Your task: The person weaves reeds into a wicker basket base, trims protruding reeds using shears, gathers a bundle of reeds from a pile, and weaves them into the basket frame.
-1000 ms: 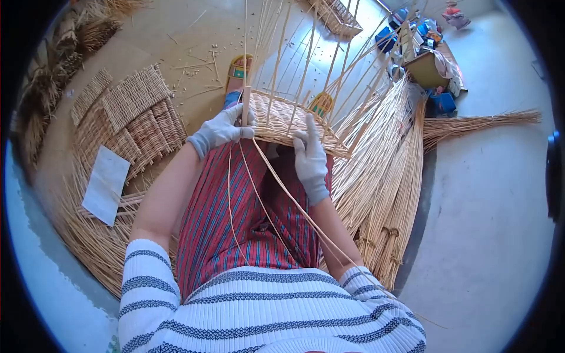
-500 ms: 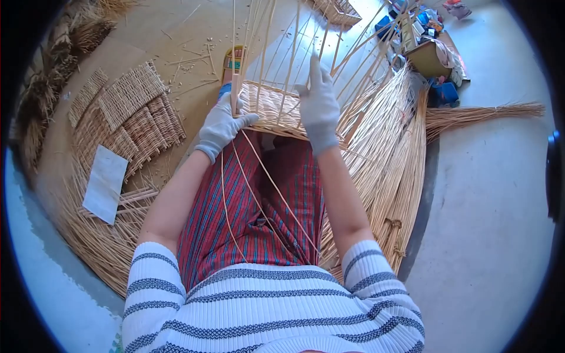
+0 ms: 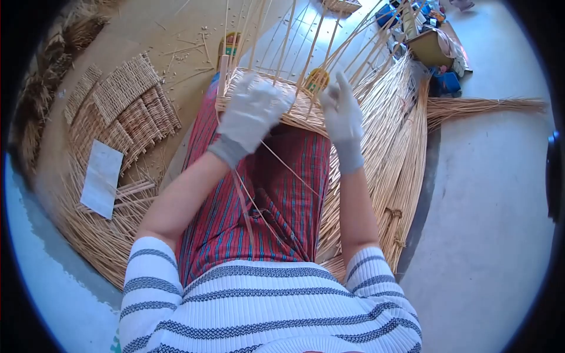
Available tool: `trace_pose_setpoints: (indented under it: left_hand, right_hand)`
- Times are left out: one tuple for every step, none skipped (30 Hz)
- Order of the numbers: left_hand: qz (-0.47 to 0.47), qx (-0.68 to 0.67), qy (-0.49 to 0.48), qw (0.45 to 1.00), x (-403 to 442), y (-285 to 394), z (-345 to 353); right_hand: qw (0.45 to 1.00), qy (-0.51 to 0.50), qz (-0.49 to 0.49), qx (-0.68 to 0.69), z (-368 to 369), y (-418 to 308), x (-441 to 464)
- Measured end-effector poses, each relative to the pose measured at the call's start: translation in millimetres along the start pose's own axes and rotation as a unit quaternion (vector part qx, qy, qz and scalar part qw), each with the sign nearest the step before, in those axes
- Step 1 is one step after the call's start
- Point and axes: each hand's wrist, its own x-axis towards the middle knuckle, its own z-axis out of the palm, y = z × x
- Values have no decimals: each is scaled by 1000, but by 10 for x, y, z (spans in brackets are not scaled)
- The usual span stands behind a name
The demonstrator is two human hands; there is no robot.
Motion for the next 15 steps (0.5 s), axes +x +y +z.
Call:
trace_pose_setpoints:
  left_hand:
    - [28, -50, -35, 998, 93, 152, 62]
    - [13, -23, -48, 998, 145, 261, 135]
    - [-32, -48, -121, 991, 141, 283, 262]
    - [-78, -77, -194, 975, 151, 300, 340]
    - [-46, -74, -133, 987, 84, 257, 408]
    - [-56, -101, -129, 985, 59, 245, 466]
    - [-68, -129, -127, 981, 33, 251, 480]
    - [-64, -123, -91, 986, 12, 250, 483]
    - [-66, -120, -96, 986, 14, 217, 444]
    - [-49, -115, -103, 987, 24, 192, 400]
    - [-32, -112, -108, 987, 47, 187, 369]
    - [-30, -120, -103, 987, 40, 173, 358]
    - [-30, -123, -102, 987, 21, 161, 389]
    - [-48, -118, -100, 987, -1, 147, 443]
    - [-65, -115, -97, 986, -15, 150, 484]
  right_hand:
    - [998, 8, -42, -51, 129, 52, 240]
    - [996, -62, 12, -59, 174, 23, 445]
    - [987, -130, 65, -65, 217, -14, 635]
    - [992, -61, 17, -113, 339, -15, 691]
    - [991, -63, 18, -114, 384, 32, 719]
    - [988, -70, 72, -117, 354, -107, 711]
    - [982, -78, 127, -118, 367, -174, 665]
    - [982, -49, 129, -131, 445, -143, 638]
    - [982, -54, 130, -127, 459, -151, 603]
    - [989, -33, 122, -73, 434, -142, 532]
    - [993, -9, 114, -22, 386, -132, 453]
    - [998, 7, 55, -12, 286, -175, 296]
    - [999, 30, 0, 45, 232, -119, 135]
    - [992, 51, -57, 100, 204, -15, -35]
    - [984, 24, -17, 175, 242, 90, -261]
